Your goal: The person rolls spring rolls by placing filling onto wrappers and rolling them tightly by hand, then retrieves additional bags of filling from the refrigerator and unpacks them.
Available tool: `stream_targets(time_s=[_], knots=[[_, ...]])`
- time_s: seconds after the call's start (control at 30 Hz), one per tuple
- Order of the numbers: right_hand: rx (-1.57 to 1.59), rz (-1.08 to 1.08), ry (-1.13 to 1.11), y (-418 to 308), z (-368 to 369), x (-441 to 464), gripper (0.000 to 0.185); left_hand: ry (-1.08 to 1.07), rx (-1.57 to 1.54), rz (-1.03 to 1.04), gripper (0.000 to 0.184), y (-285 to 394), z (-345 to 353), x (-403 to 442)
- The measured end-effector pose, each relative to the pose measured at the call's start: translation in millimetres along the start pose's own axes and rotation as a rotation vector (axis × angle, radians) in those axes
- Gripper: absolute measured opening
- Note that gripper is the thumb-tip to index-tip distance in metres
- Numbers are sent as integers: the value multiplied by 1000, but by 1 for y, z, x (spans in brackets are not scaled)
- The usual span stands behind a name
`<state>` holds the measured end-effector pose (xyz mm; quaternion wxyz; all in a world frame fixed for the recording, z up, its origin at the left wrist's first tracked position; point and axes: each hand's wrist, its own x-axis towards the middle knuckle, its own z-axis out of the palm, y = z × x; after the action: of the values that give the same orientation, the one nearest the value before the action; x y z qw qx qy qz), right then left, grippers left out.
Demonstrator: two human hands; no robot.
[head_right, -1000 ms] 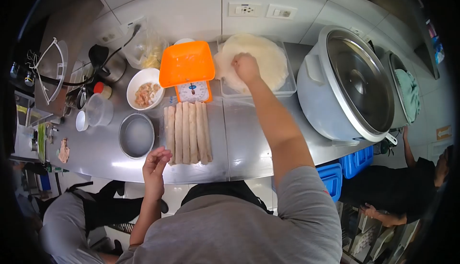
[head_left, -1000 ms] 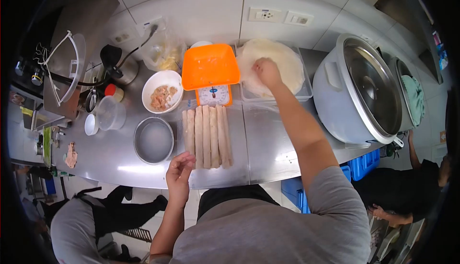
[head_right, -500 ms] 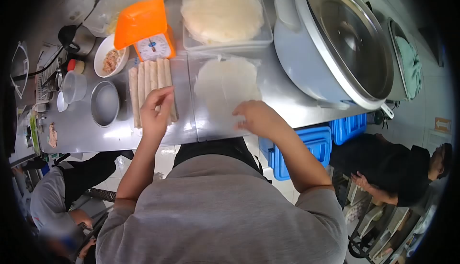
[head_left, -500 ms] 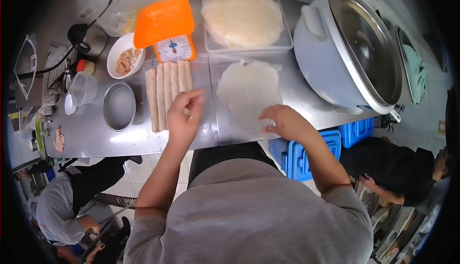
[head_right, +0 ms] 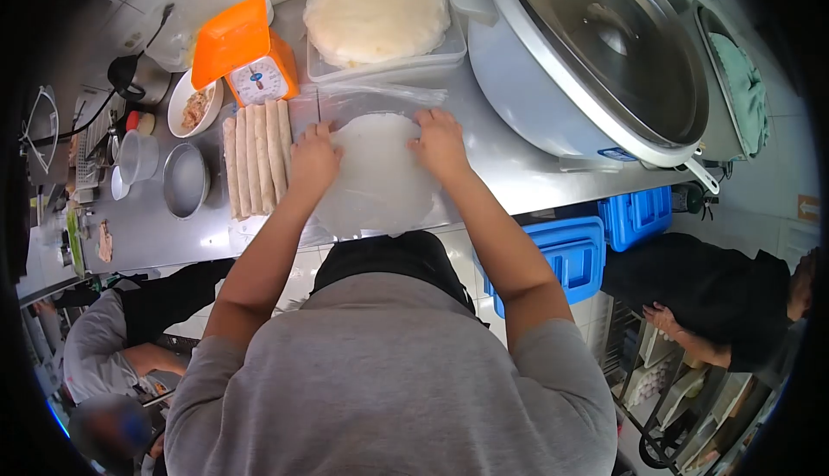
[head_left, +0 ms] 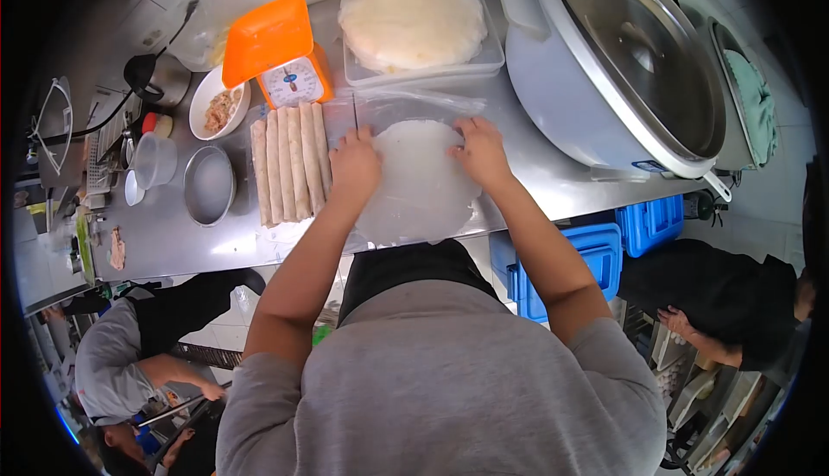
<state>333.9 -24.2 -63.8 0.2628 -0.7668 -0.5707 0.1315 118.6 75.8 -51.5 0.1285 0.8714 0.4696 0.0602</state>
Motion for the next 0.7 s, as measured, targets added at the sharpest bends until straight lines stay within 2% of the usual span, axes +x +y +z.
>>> stream_targets(time_s=[0.07,0.13,0.17,0.23,0.27,0.33,0.47,0.53,0.63,0.7], knots=[[93,42,-137,7,1,10,27,-102,-194,-79,20,-19,11,17],[306,135,-272,-1,-10,24,24,-59,-265,-67,21,-19,-5,25],[324,56,-128,-4,-19,25,22,-32,-298,-58,21,-20,-14,30],[359,-94,160,-31,-57,15,20,220,-325,119,21,-7,-59,17],[390,-110,176,-40,-70,8,18,348,-338,209,21,-1,-76,7],[450,-142,208,-50,-88,-4,16,310,-292,328,21,-3,-88,-11],[312,-291,-70,-16,-73,-22,21,124,-241,455,26,-4,-78,-51],[118,-360,-240,-5,-69,-30,22,-17,-228,395,34,-5,-71,-63],[118,-369,-313,-3,-48,-26,31,-77,-121,294,54,-7,-44,-64],[29,-326,-181,-18,-20,-29,39,-49,-24,226,74,4,-26,-53]])
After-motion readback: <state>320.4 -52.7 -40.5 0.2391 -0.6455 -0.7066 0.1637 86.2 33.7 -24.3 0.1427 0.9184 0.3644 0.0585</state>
